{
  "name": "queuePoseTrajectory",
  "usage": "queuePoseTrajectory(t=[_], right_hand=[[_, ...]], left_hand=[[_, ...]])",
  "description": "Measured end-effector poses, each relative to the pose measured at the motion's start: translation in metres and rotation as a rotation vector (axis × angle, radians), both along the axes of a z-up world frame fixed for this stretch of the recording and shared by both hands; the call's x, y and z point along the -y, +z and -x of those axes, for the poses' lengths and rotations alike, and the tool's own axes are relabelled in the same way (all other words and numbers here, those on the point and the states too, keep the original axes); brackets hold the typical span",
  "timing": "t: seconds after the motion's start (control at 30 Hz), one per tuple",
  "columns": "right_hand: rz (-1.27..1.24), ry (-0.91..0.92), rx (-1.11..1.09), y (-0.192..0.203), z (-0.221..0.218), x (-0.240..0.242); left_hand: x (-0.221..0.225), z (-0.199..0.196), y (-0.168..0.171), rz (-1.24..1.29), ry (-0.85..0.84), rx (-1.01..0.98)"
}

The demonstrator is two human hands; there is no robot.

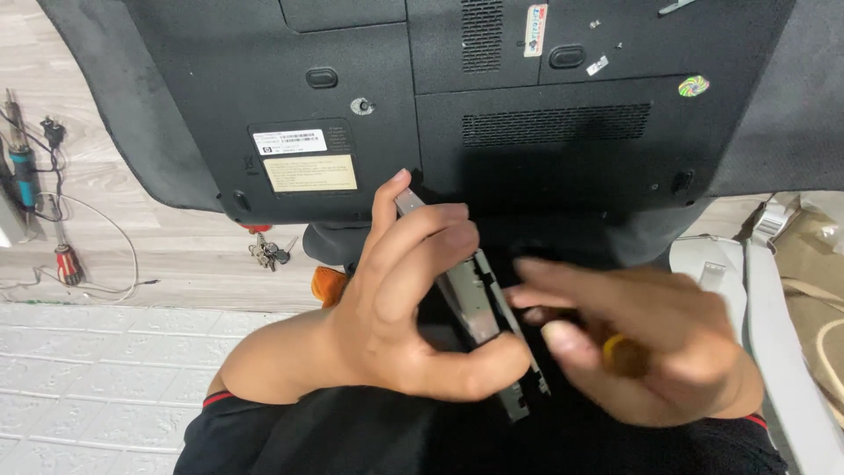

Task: Reassembling the metal casing of a laptop optical drive using a screwdriver to align and fasten the components.

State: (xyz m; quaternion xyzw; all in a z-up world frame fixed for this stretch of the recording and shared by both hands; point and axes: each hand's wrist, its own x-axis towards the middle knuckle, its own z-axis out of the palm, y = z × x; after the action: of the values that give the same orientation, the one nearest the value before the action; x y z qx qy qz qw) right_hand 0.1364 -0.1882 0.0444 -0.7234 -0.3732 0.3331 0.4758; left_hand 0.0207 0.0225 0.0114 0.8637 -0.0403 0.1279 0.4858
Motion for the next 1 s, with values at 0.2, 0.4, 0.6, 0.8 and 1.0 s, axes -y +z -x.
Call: queuePoseTrajectory(t=[0.2, 0.4, 0.6, 0.8, 1.0], right_hand=[[-0.265, 0.019, -0.299, -0.034, -0.019, 0.06], [-0.138, 0.284, -0.1, -0.04, -0.024, 0.148], [-0.27, -0.6, -0.432, -0.031, 0.063, 0.129], [-0.249, -0.372, -0.111, 0.005, 0.039, 0.062], [0.013, -0.203, -0.309, -0.013, 0.049, 0.084]], left_hand=[[-0.006, -0.01, 0.007, -0.007, -0.11, -0.027], [-0.004, -0.014, 0.008, -0.064, -0.109, 0.043], [-0.001, -0.009, 0.005, -0.047, -0.104, 0.032], [0.003, -0.003, 0.002, -0.009, -0.076, -0.058], [0.006, 0.003, -0.003, -0.049, -0.089, -0.005]])
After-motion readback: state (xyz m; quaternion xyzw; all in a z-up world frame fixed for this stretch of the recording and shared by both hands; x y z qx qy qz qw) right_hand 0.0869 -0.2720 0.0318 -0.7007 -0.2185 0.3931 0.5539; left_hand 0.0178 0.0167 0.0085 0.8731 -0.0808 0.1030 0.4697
